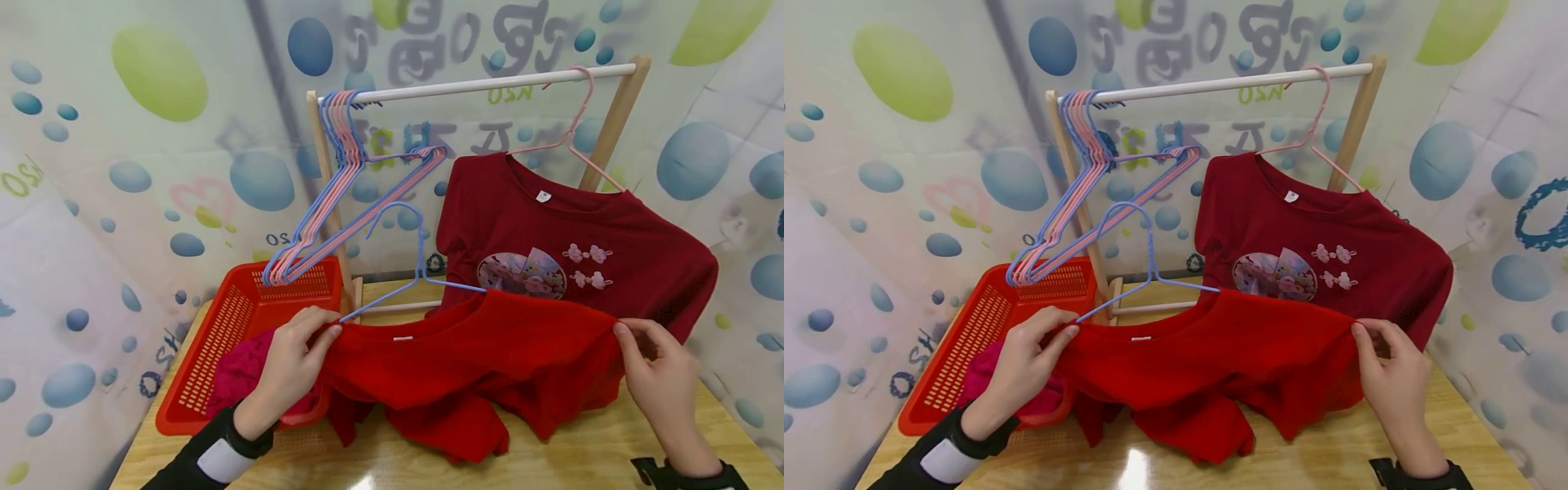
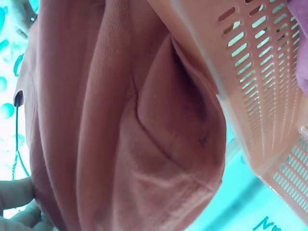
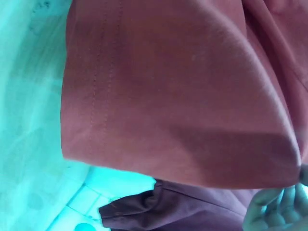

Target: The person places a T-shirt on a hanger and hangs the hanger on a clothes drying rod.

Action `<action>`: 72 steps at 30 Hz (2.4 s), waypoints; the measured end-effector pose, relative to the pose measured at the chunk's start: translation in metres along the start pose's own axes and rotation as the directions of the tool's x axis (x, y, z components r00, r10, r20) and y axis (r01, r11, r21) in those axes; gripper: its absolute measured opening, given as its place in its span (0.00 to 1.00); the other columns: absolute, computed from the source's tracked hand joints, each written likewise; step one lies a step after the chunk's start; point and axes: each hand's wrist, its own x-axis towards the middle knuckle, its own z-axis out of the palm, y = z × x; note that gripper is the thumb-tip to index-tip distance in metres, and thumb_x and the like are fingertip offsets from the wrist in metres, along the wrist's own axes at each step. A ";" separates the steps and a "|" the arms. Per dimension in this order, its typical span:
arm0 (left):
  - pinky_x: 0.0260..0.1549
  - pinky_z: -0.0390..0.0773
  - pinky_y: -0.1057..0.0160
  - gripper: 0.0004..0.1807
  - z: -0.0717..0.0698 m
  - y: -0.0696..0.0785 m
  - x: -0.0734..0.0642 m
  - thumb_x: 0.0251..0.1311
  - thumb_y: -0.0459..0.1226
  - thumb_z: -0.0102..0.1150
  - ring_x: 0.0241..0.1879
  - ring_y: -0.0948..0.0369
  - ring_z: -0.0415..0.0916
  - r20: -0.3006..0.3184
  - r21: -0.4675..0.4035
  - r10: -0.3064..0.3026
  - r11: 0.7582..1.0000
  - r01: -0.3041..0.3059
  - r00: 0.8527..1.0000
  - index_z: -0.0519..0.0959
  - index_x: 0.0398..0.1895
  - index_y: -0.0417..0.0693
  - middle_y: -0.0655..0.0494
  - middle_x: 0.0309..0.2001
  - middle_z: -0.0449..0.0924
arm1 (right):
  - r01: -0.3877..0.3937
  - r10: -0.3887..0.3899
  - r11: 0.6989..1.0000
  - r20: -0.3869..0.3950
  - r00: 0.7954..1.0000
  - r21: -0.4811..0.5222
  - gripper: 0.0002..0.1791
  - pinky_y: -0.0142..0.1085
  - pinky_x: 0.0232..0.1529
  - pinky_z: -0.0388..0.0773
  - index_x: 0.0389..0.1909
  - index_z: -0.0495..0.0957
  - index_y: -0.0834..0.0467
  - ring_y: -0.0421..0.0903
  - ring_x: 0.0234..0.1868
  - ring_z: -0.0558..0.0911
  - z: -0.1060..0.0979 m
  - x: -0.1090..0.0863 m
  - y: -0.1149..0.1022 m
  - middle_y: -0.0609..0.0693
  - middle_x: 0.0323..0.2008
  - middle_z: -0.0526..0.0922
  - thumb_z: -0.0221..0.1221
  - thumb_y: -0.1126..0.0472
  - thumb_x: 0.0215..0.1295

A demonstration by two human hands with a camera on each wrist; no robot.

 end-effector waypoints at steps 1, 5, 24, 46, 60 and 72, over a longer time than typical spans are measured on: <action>0.31 0.79 0.64 0.05 0.000 0.000 0.000 0.63 0.27 0.66 0.33 0.65 0.74 -0.003 -0.007 -0.005 1.000 0.005 1.000 0.86 0.40 0.39 0.53 0.36 0.86 | -0.016 0.016 1.000 0.006 1.000 -0.018 0.04 0.14 0.27 0.62 0.38 0.85 0.69 0.18 0.25 0.67 0.000 -0.001 0.001 0.12 0.29 0.71 0.66 0.72 0.64; 0.30 0.78 0.65 0.04 0.000 0.001 0.000 0.64 0.29 0.66 0.32 0.65 0.73 -0.016 -0.024 -0.021 1.000 0.021 1.000 0.86 0.40 0.39 0.52 0.35 0.86 | -0.081 0.085 0.994 0.052 0.995 -0.068 0.05 0.16 0.24 0.64 0.37 0.86 0.67 0.19 0.23 0.67 0.001 -0.002 0.006 0.13 0.24 0.70 0.66 0.68 0.65; 0.33 0.79 0.63 0.07 0.012 0.006 0.001 0.57 0.24 0.69 0.35 0.65 0.74 -0.031 0.008 0.123 0.992 -0.122 0.992 0.85 0.37 0.39 0.58 0.33 0.82 | 0.296 -0.289 0.955 0.134 0.948 -0.034 0.19 0.25 0.58 0.60 0.57 0.81 0.66 0.60 0.51 0.74 0.010 0.006 -0.051 0.65 0.53 0.82 0.61 0.69 0.65; 0.37 0.71 0.59 0.15 0.021 0.012 0.012 0.59 0.30 0.70 0.39 0.61 0.77 -0.014 0.019 0.244 0.970 -0.244 0.970 0.90 0.49 0.44 0.56 0.42 0.88 | 0.488 -0.504 0.863 0.190 0.842 0.126 0.22 0.26 0.43 0.71 0.41 0.88 0.62 0.42 0.36 0.77 0.034 0.005 -0.067 0.49 0.32 0.85 0.71 0.82 0.44; 0.53 0.81 0.47 0.30 -0.004 0.000 0.003 0.58 0.27 0.70 0.55 0.51 0.81 0.242 -0.014 -0.175 0.983 0.184 0.954 0.75 0.66 0.39 0.47 0.55 0.83 | 0.410 -0.418 0.908 0.119 0.901 0.080 0.18 0.20 0.48 0.64 0.42 0.86 0.67 0.33 0.40 0.76 0.017 0.007 -0.037 0.58 0.33 0.86 0.67 0.83 0.49; 0.46 0.85 0.51 0.19 -0.008 -0.002 0.009 0.58 0.20 0.64 0.42 0.56 0.84 0.189 0.016 -0.185 0.983 0.185 0.965 0.83 0.53 0.39 0.50 0.45 0.88 | 0.338 -0.346 0.938 0.126 0.930 0.076 0.14 0.10 0.55 0.62 0.44 0.85 0.70 0.17 0.47 0.72 0.013 0.007 -0.027 0.63 0.36 0.85 0.65 0.81 0.56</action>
